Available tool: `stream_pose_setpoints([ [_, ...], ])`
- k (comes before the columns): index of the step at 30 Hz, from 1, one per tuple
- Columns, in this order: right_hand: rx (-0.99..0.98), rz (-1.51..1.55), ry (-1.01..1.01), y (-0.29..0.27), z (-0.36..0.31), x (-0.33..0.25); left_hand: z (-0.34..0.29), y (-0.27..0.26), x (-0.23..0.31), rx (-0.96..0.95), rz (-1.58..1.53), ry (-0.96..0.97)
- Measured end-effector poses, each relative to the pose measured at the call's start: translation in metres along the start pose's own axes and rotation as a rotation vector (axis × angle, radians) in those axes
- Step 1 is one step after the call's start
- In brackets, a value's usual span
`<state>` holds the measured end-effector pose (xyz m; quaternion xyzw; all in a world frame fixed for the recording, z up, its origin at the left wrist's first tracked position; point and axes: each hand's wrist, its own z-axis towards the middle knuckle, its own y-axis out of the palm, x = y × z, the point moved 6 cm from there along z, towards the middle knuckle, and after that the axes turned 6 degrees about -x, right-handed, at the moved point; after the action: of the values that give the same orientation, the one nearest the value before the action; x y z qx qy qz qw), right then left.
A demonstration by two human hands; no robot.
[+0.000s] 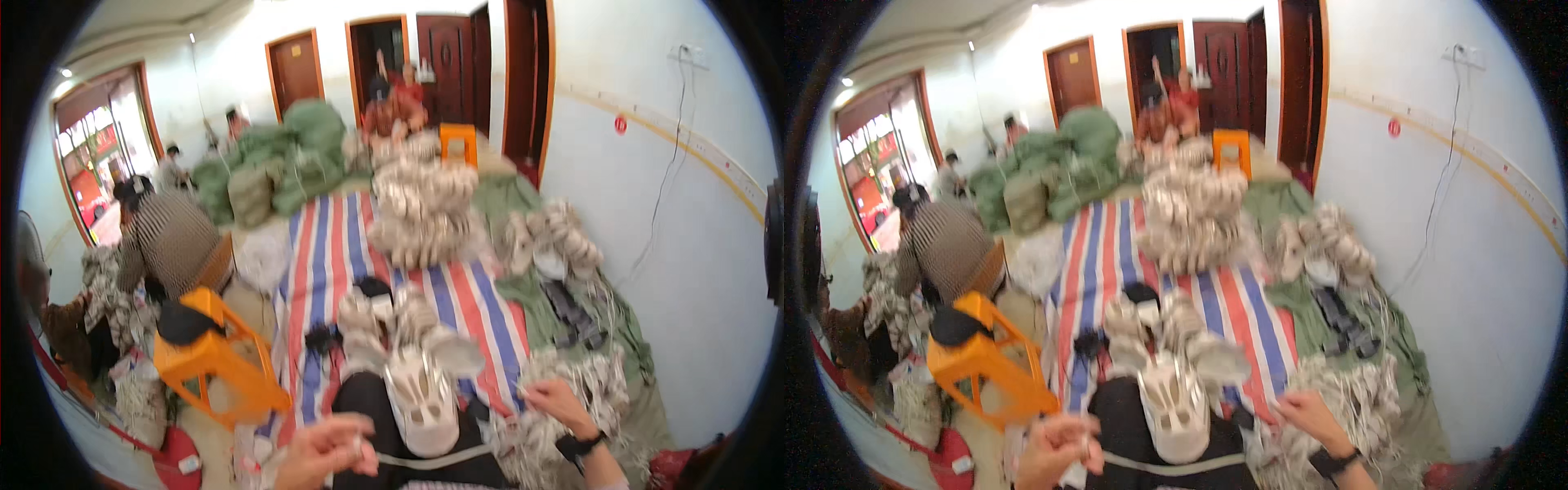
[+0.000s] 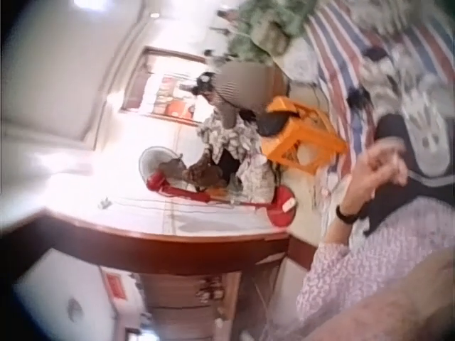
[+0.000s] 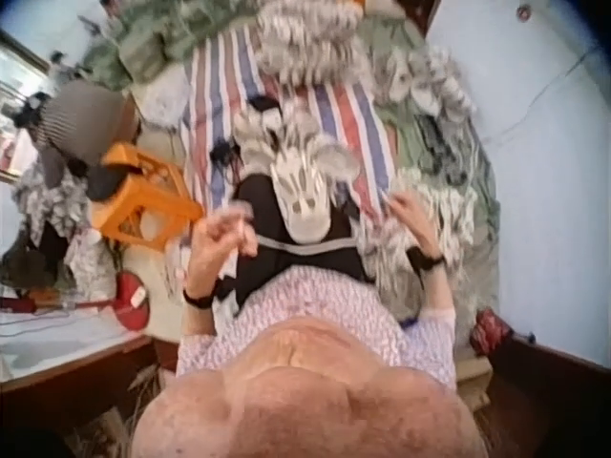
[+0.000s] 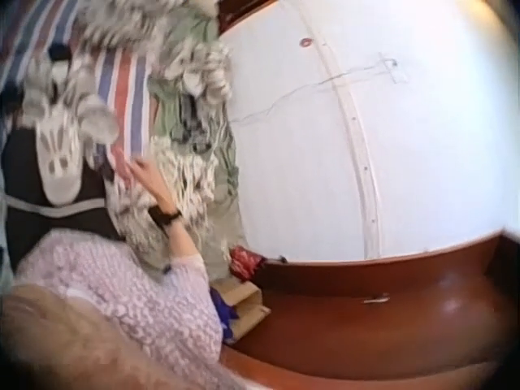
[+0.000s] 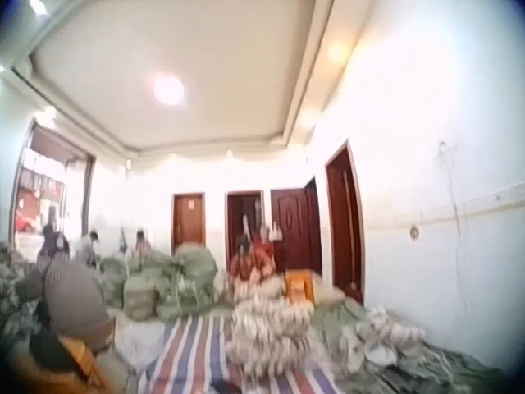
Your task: The recorder is lacing a white sneaker by hand in a manufacturing or assembly setting.
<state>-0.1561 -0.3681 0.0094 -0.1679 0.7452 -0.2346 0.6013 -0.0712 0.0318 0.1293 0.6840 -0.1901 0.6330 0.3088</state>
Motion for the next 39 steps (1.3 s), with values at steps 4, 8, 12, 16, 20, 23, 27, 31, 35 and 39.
stream_pose_setpoints([
  [4, -0.069, 0.16, -0.035, 0.05, 0.044, -0.063, 0.014, -0.028, -0.031, 0.049, 0.051, -0.116],
  [8, -0.083, 0.173, -0.161, 0.079, 0.074, -0.088, 0.015, -0.05, -0.077, 0.198, -0.028, -0.236],
  [12, -0.209, 0.352, -0.112, 0.109, 0.084, -0.075, 0.005, -0.05, -0.108, 0.195, -0.057, -0.302],
  [16, -0.242, 0.366, -0.044, 0.123, 0.091, -0.07, 0.006, -0.047, -0.124, 0.169, -0.109, -0.312],
  [20, -0.21, 0.409, -0.013, 0.129, 0.098, -0.059, 0.016, -0.042, -0.131, 0.148, -0.116, -0.358],
  [23, -0.183, 0.474, -0.015, 0.134, 0.102, -0.056, 0.023, -0.043, -0.136, 0.133, -0.115, -0.359],
  [27, -0.169, 0.421, 0.016, 0.135, 0.105, -0.06, 0.027, -0.048, -0.14, 0.145, -0.108, -0.385],
  [31, -0.092, 0.46, -0.007, 0.137, 0.108, -0.055, 0.033, -0.051, -0.143, 0.13, -0.095, -0.408],
  [35, -0.097, 0.479, 0.013, 0.143, 0.113, -0.051, 0.031, -0.052, -0.147, 0.136, -0.108, -0.414],
  [39, -0.015, 0.187, -0.265, 0.137, 0.114, -0.065, 0.035, -0.048, -0.148, 0.14, -0.101, -0.431],
])
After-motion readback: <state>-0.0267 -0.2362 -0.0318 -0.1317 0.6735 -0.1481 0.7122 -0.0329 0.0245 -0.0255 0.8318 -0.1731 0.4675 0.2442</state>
